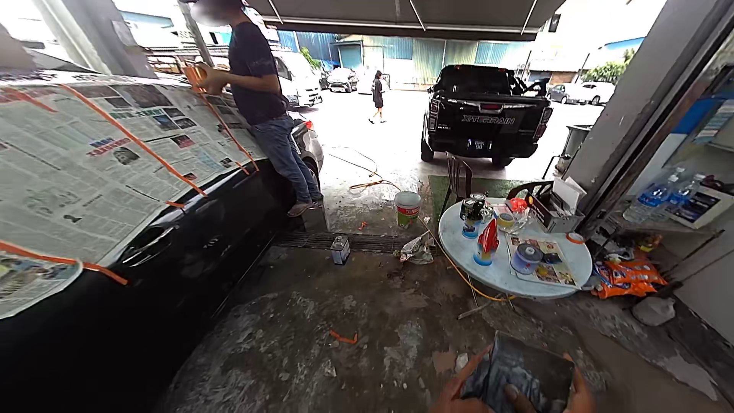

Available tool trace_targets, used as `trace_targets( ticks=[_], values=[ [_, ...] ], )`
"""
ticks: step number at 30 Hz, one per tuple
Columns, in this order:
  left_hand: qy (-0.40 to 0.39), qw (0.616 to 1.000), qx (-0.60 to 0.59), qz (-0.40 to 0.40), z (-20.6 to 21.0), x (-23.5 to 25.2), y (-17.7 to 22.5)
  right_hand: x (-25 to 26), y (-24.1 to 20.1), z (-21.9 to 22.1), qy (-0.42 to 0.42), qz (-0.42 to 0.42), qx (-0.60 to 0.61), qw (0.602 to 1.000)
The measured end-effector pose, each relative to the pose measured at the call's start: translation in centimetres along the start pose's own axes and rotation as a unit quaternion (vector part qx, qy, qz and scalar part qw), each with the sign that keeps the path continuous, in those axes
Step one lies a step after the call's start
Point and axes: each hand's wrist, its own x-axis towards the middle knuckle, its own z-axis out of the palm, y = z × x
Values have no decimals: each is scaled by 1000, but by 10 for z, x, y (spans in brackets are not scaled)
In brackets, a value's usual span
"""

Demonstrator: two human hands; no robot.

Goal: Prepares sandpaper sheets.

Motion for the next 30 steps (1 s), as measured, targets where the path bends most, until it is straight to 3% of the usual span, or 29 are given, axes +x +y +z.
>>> trace_targets(
  ticks=[6,9,21,25,27,30],
  values=[
    [-8,996,66,67,1,0,3,-17,-16,16,44,-19,33,998],
    [-21,993,79,79,-5,1,2,-20,-13,13,-8,-53,62,997],
    [48,989,-115,81,6,1,5,-14,-17,5,-60,-50,9,997],
    [92,986,-123,66,11,-3,7,-21,-23,7,-63,-39,17,997],
    [54,992,-92,72,5,-3,4,-21,-28,6,-105,-32,78,991],
    [1,997,-12,70,1,-6,-1,-12,-33,-2,-55,-25,15,998]
  ],
)
